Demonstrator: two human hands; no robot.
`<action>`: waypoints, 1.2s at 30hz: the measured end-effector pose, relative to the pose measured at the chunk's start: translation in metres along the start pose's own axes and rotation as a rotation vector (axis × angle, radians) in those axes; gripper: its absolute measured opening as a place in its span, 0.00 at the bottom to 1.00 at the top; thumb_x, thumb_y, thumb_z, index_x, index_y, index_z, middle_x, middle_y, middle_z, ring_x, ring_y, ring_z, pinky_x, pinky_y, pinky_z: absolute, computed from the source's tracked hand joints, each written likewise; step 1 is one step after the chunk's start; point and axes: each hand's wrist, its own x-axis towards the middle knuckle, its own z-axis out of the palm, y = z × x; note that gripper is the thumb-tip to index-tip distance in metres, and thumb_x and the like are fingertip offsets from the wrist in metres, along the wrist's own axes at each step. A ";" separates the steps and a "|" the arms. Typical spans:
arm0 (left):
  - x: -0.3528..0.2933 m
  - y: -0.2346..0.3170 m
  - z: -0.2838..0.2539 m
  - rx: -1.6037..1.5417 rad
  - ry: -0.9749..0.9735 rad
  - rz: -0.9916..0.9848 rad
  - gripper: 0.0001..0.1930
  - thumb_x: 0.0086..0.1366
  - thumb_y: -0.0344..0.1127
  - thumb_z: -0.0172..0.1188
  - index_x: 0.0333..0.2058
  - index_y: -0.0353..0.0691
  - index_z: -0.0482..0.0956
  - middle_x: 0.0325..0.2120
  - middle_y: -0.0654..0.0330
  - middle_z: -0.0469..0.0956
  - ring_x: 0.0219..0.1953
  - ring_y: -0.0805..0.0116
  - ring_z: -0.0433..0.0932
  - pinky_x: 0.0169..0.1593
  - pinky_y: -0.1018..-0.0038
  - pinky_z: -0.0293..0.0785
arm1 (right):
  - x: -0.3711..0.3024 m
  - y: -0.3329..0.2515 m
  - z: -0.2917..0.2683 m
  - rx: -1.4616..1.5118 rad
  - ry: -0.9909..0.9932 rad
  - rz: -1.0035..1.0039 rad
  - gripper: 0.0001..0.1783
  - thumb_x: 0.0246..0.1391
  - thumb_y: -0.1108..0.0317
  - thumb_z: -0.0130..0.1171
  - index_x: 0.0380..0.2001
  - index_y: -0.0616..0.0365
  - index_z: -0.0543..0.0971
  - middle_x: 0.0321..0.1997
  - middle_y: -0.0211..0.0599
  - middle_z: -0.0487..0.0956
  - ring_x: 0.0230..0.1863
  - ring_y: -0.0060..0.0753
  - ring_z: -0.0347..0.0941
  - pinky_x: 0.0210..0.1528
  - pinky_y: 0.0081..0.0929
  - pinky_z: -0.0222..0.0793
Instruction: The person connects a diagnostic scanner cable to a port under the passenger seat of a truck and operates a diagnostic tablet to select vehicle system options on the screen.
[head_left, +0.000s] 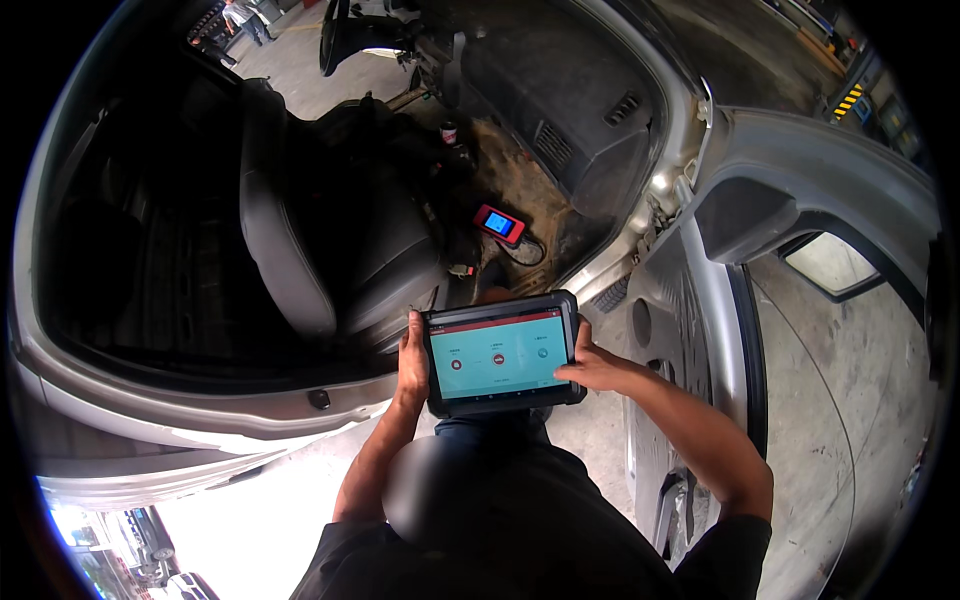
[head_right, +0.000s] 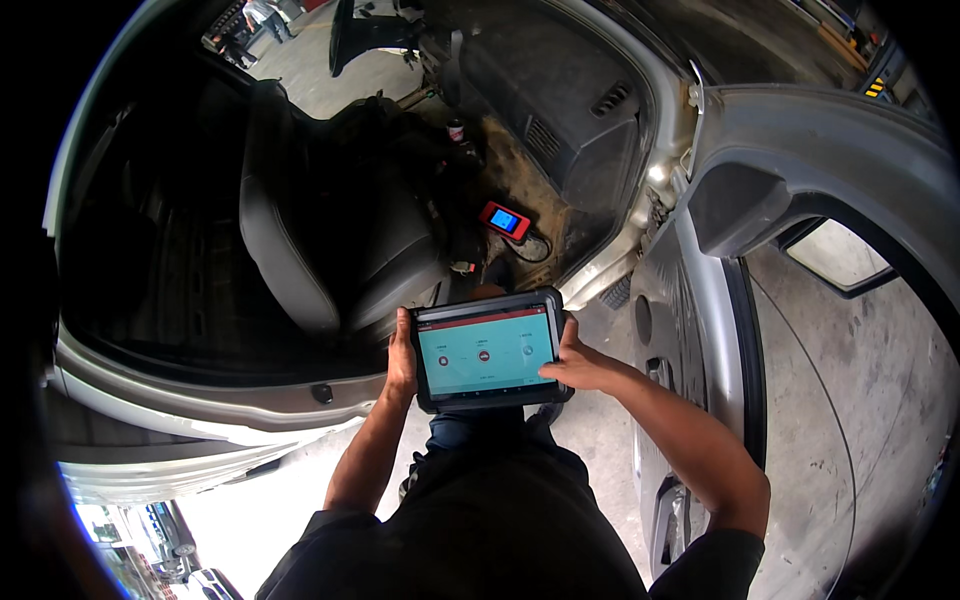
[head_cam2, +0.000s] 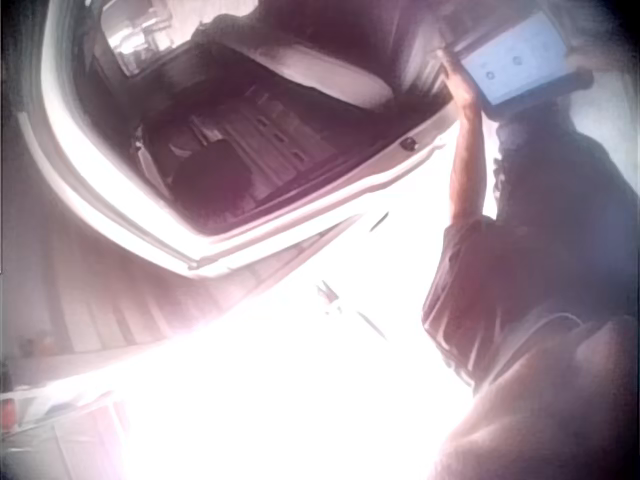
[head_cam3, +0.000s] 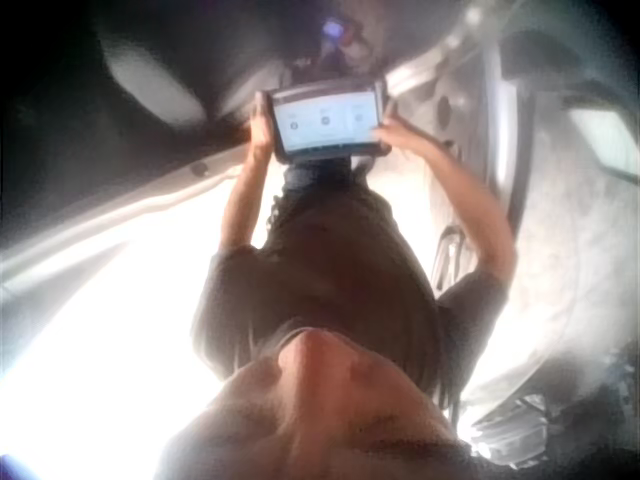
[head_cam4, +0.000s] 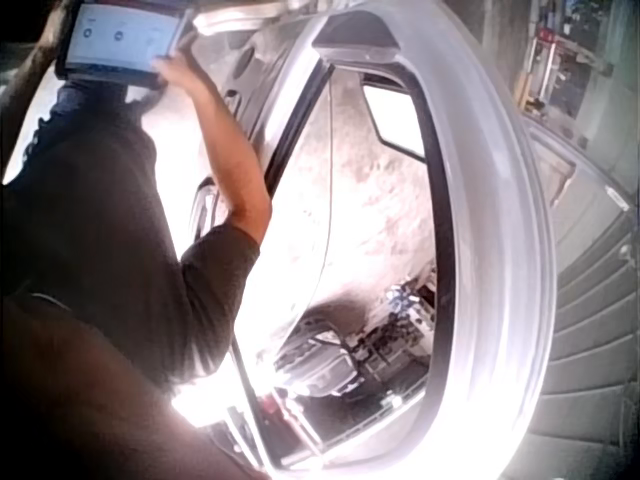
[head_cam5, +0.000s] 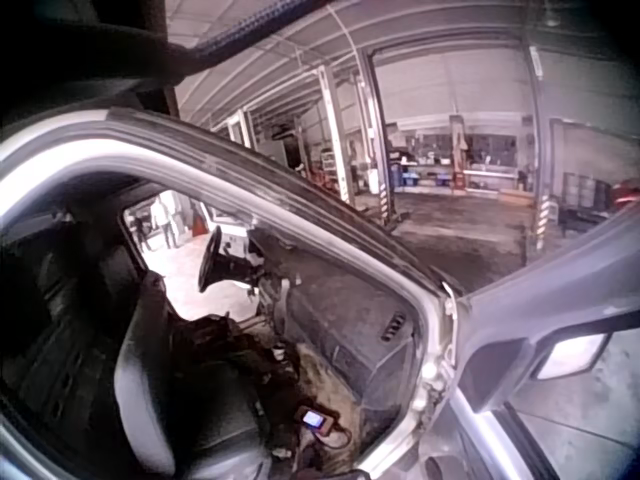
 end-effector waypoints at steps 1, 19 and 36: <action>0.000 -0.001 0.000 0.006 0.007 0.001 0.38 0.72 0.66 0.42 0.44 0.28 0.79 0.37 0.52 0.83 0.37 0.65 0.82 0.44 0.70 0.80 | 0.002 -0.001 -0.001 -0.031 -0.018 0.003 0.46 0.56 0.61 0.59 0.71 0.55 0.46 0.69 0.55 0.38 0.71 0.55 0.50 0.74 0.36 0.49; 0.000 0.001 0.000 0.043 0.040 0.012 0.39 0.72 0.67 0.42 0.44 0.28 0.79 0.36 0.51 0.83 0.37 0.65 0.82 0.44 0.70 0.79 | -0.001 -0.003 -0.003 0.046 -0.041 -0.006 0.34 0.56 0.56 0.56 0.67 0.43 0.66 0.65 0.57 0.45 0.73 0.63 0.41 0.77 0.38 0.38; 0.001 -0.002 -0.001 0.009 0.018 0.022 0.40 0.71 0.68 0.42 0.45 0.28 0.78 0.38 0.52 0.83 0.38 0.65 0.82 0.46 0.71 0.79 | -0.004 -0.013 -0.005 0.099 -0.006 0.011 0.39 0.55 0.59 0.57 0.70 0.45 0.61 0.63 0.57 0.46 0.73 0.63 0.45 0.76 0.38 0.44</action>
